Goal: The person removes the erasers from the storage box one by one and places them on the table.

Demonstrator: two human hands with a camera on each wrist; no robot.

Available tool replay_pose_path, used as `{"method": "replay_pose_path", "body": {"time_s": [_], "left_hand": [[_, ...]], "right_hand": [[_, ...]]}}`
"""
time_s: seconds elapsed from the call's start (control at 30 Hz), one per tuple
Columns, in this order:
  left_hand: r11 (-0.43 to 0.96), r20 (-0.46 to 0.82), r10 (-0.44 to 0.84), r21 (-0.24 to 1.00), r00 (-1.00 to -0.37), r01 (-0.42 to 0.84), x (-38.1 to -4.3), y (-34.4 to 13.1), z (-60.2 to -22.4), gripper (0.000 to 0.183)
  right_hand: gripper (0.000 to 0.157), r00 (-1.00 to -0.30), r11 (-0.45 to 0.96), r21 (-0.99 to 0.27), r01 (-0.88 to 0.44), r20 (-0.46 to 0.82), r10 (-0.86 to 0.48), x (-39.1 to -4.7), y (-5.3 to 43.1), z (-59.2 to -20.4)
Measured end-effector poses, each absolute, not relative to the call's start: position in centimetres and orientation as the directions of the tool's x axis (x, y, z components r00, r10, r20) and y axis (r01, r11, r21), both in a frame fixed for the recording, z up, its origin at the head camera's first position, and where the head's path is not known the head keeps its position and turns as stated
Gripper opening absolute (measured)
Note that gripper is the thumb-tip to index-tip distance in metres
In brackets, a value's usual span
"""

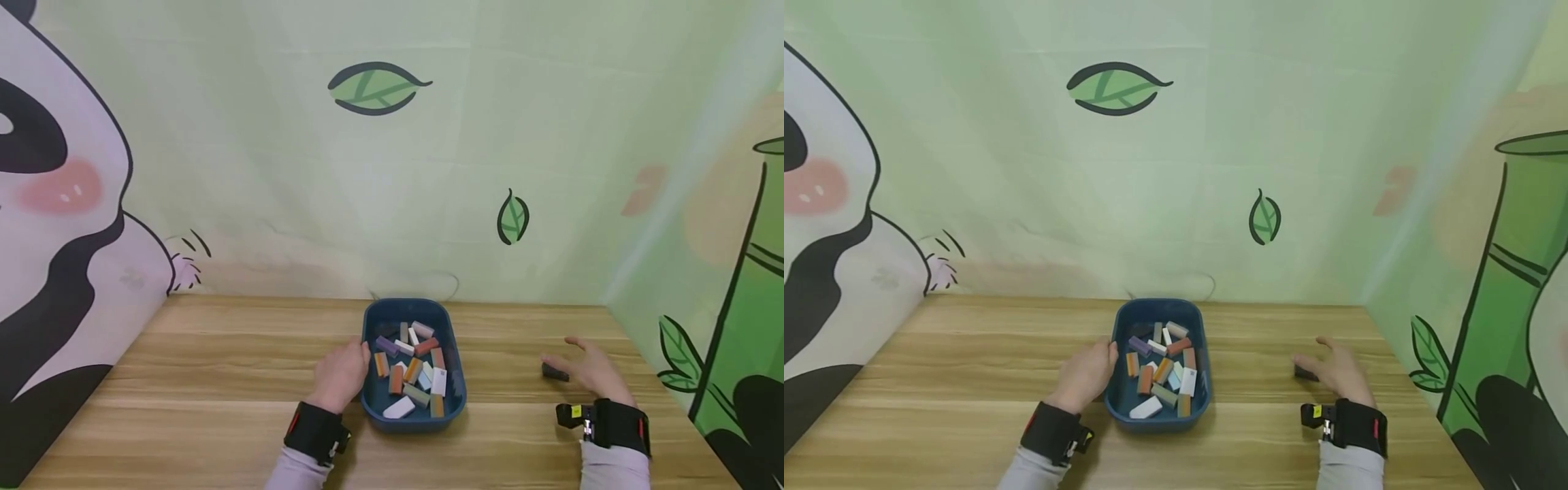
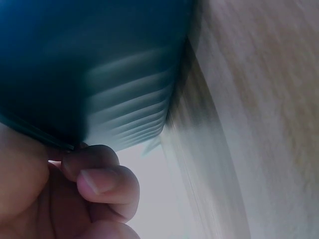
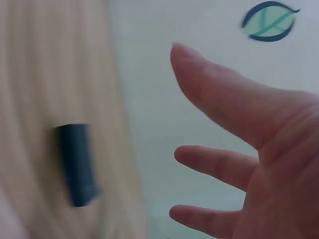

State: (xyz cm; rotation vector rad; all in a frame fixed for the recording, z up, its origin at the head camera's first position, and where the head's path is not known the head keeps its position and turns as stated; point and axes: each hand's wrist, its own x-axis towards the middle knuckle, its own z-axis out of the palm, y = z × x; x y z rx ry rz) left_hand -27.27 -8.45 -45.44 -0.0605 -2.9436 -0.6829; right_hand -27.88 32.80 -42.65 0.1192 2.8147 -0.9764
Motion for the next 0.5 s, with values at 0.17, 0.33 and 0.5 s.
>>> {"method": "replay_pose_path", "body": {"time_s": [0.17,0.33,0.5], "left_hand": [[0.897,0.122,0.012,0.437,-0.992,0.065,-27.1,-8.5,-45.3,0.029],[0.899,0.131,0.017,0.431,-0.991,0.073,-27.2,-8.5,-45.4,0.029],[0.902,0.15,0.012,0.424,-0.989,0.076,-27.1,-8.5,-45.5,0.029]], "right_hand": [[0.095,-0.998,0.81,-0.585,0.035,-0.057,0.002,-27.1,32.0,-40.0],[0.089,-0.993,0.841,-0.537,-0.069,0.118,-0.006,-26.0,30.7,-37.5],[0.087,-0.983,0.833,-0.539,-0.123,0.182,-0.027,-24.8,28.3,-35.0]]}}
